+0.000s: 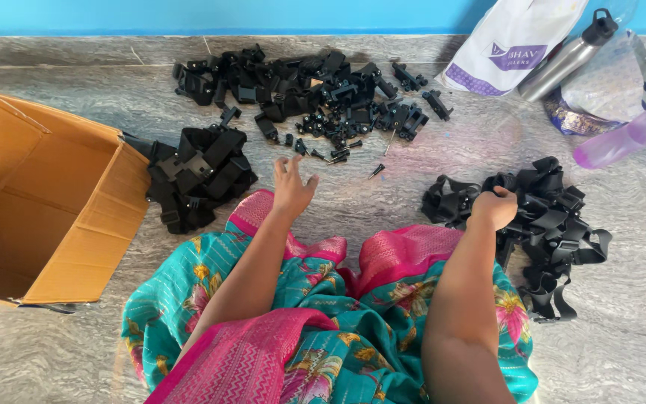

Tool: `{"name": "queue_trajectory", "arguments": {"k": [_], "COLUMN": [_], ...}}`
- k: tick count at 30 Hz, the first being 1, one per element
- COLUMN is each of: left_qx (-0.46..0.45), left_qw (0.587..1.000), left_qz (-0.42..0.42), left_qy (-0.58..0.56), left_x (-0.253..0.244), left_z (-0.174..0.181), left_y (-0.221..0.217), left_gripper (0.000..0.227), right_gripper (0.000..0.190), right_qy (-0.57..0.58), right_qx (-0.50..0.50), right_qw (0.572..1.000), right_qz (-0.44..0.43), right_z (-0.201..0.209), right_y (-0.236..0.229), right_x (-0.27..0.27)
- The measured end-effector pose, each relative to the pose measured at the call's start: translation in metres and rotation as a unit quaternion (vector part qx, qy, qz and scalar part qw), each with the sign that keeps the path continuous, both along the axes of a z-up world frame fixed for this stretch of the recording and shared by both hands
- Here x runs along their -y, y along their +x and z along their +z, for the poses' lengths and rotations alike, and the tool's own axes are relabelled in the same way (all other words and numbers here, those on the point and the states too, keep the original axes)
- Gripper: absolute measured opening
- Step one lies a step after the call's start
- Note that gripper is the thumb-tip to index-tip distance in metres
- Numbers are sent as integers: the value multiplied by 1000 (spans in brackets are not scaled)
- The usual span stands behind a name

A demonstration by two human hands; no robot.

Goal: The person sits on the floor and assembles black plastic strap components by hand. They pick up parts from a pile, connect buckles and clips, and place the assembled units aside.

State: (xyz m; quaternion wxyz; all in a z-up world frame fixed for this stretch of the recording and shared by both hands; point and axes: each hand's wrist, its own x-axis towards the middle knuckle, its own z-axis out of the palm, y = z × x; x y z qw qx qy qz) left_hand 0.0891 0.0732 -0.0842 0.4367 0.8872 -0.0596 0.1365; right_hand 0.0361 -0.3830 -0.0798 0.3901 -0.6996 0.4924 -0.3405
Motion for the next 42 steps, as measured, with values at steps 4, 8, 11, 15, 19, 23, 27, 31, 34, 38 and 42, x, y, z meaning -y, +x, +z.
{"name": "queue_trajectory", "arguments": {"k": [4,8,11,15,19,23,27,31,34,38,42], "left_qx": [-60,-61,-136,-126,-142,-148,-135,-89,-87,-126,-160], "left_qw": [996,986,962,950,939,931,933,944,950,940,936], "left_qz": [-49,-113,-165,-204,-236,-256,-267,-279,-281,-310,-314], "left_qy": [39,110,170,200,204,214,201,153,107,64,-24], "left_x": [8,17,21,21,21,24,21,24,25,33,45], "left_z": [5,11,10,4,-2,-7,-14,-6,-6,-5,-7], "left_y": [-19,-38,-48,-56,-59,-57,-61,-57,-69,-81,-94], "left_gripper": [72,70,72,68,67,62,60,55,51,51,54], "right_gripper": [14,31,80,88,80,31,20,17,23,22,20], "right_qy": [-1,60,-128,-107,-108,-129,-206,-9,109,165,158], "right_qx": [-28,-226,-403,-548,-508,-302,-47,295,409,459,494], "right_qw": [998,937,831,738,773,894,961,898,813,753,719], "right_qz": [60,258,361,379,364,303,179,327,399,442,463], "right_z": [1,-5,-22,-43,-41,-8,56,127,162,198,223], "right_y": [-1,-2,0,-7,-7,5,-1,-30,-56,-92,-114], "right_x": [-16,-49,-76,-89,-85,-91,-85,-77,-85,-100,-111]}}
